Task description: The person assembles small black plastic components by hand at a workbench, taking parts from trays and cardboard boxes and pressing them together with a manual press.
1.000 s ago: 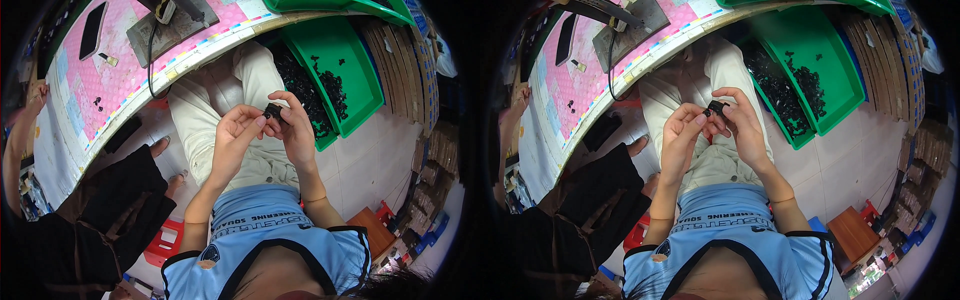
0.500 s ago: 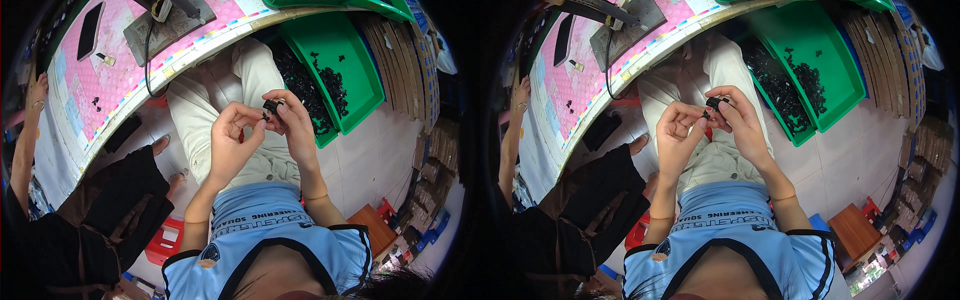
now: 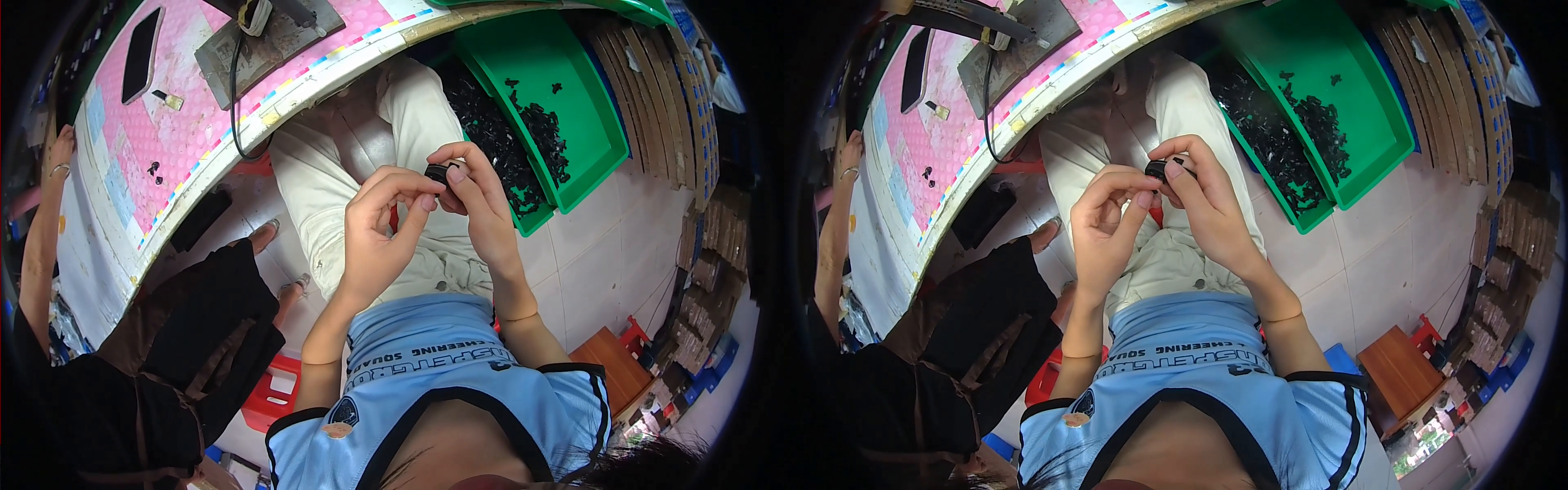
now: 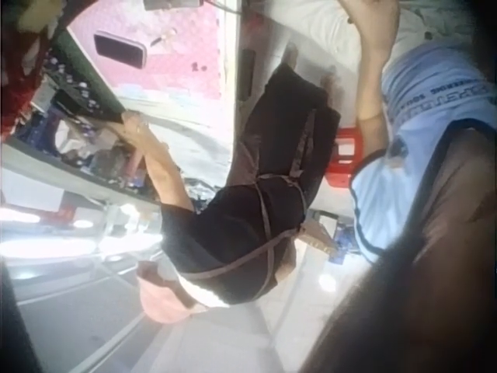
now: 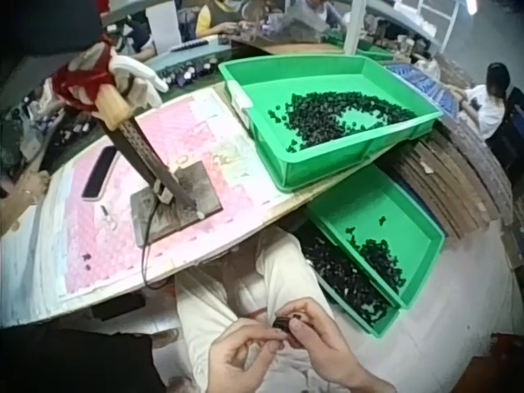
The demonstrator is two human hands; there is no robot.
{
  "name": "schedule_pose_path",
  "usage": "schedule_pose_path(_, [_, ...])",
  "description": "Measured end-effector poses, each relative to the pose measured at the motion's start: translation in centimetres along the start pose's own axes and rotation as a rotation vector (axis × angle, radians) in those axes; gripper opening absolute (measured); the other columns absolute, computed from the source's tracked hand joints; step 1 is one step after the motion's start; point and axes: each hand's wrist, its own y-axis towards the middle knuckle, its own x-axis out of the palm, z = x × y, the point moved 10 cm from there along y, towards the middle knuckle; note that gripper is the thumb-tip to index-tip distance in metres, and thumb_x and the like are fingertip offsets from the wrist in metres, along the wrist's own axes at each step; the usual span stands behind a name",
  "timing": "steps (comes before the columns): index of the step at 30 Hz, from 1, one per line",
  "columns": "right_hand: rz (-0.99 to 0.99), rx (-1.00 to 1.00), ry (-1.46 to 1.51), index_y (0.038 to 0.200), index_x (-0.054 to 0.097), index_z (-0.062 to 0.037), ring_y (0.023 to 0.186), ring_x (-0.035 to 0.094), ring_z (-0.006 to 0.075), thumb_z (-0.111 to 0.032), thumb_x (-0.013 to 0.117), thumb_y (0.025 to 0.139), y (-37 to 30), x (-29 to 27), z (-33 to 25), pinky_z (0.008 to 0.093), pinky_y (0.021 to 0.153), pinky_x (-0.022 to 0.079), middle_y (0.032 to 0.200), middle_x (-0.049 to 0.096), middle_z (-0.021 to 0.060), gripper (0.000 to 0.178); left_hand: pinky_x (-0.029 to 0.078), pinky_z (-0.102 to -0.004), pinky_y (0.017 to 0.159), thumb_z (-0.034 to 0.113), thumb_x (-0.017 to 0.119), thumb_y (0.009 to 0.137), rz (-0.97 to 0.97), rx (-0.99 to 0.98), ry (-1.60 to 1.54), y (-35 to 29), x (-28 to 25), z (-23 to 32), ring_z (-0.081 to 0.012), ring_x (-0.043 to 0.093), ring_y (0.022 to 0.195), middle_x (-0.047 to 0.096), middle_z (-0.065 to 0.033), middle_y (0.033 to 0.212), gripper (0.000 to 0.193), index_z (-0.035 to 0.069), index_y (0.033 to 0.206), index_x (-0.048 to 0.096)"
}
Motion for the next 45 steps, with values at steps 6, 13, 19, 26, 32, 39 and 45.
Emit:
schedule_pose_path(6, [-0.052,0.007,0.086,0.095,0.046,-0.0036,0.060,0.033,0.0017,-0.014,0.038,0.087,-0.1,0.3,-0.2,0.0150,0.053,0.028,0.068,0.040,-0.0032,0.015,0.040,-0.0178,0.061,-0.008,0.055,0.072,0.099,-0.035,-0.122,-0.2,-0.5,-0.4,-0.0099,0.052,0.072,0.052,-0.0075,0.083,0.013,-0.003,0.084,0.055])
schedule_pose_path(13, [-0.051,0.010,0.067,0.095,0.046,-0.0034,0.061,0.034,0.0016,-0.014,0.038,0.087,0.0,0.1,-0.3,0.0147,0.054,0.029,0.070,0.042,-0.0027,0.016,0.044,-0.0202,0.064,-0.010,0.055,0.071,0.083,0.072,0.038,-0.3,-0.8,0.0,-0.0111,0.053,0.074,0.053,-0.0092,0.085,0.013,-0.003,0.082,0.054])
schedule_pose_path(19, [-0.039,-0.013,0.031,0.095,0.045,-0.0028,0.063,0.036,0.0018,-0.014,0.038,0.087,-0.1,0.2,-0.5,0.0147,0.058,0.032,0.074,0.044,-0.0006,0.016,0.045,-0.0211,0.068,-0.011,0.054,0.071,0.091,0.105,-0.023,-0.2,-0.9,0.6,-0.0117,0.054,0.076,0.053,-0.0099,0.085,0.013,-0.004,0.081,0.053])
schedule_pose_path(26, [0.050,-0.098,-0.073,0.090,0.045,-0.0011,0.058,0.031,0.0032,-0.009,0.035,0.084,-0.2,0.3,-1.3,0.0168,0.051,0.025,0.067,0.037,-0.0017,0.014,0.043,-0.0212,0.071,-0.010,0.053,0.073,0.082,-0.016,-0.201,-0.3,-0.9,-0.7,-0.0110,0.053,0.077,0.052,-0.0091,0.085,0.012,-0.005,0.083,0.050])
schedule_pose_path(32, [0.048,-0.131,-0.132,0.090,0.045,-0.0014,0.060,0.033,0.0034,-0.009,0.035,0.084,-0.4,0.4,-1.8,0.0167,0.053,0.027,0.070,0.039,-0.0008,0.014,0.043,-0.0209,0.069,-0.009,0.052,0.074,0.100,-0.023,-0.239,-0.4,-0.8,-0.7,-0.0108,0.052,0.075,0.051,-0.0087,0.084,0.012,-0.005,0.084,0.048])
schedule_pose_path(39, [0.032,-0.162,-0.121,0.090,0.044,-0.0014,0.062,0.034,0.0029,-0.009,0.035,0.084,-0.6,0.7,-1.9,0.0161,0.055,0.030,0.075,0.041,0.0000,0.014,0.044,-0.0209,0.065,-0.008,0.052,0.075,0.042,-0.110,-0.399,-0.3,-0.5,-1.4,-0.0105,0.052,0.072,0.050,-0.0086,0.082,0.011,-0.004,0.085,0.047])
schedule_pose_path(45, [-0.038,-0.178,-0.036,0.092,0.041,0.0014,0.061,0.042,0.0042,-0.009,0.034,0.086,-1.0,1.3,-2.4,0.0169,0.054,0.035,0.069,0.048,0.0034,0.014,0.044,-0.0205,0.066,-0.007,0.052,0.076,0.081,-0.111,-0.470,-0.7,-0.4,-1.2,-0.0106,0.052,0.071,0.050,-0.0081,0.082,0.011,-0.004,0.085,0.047])
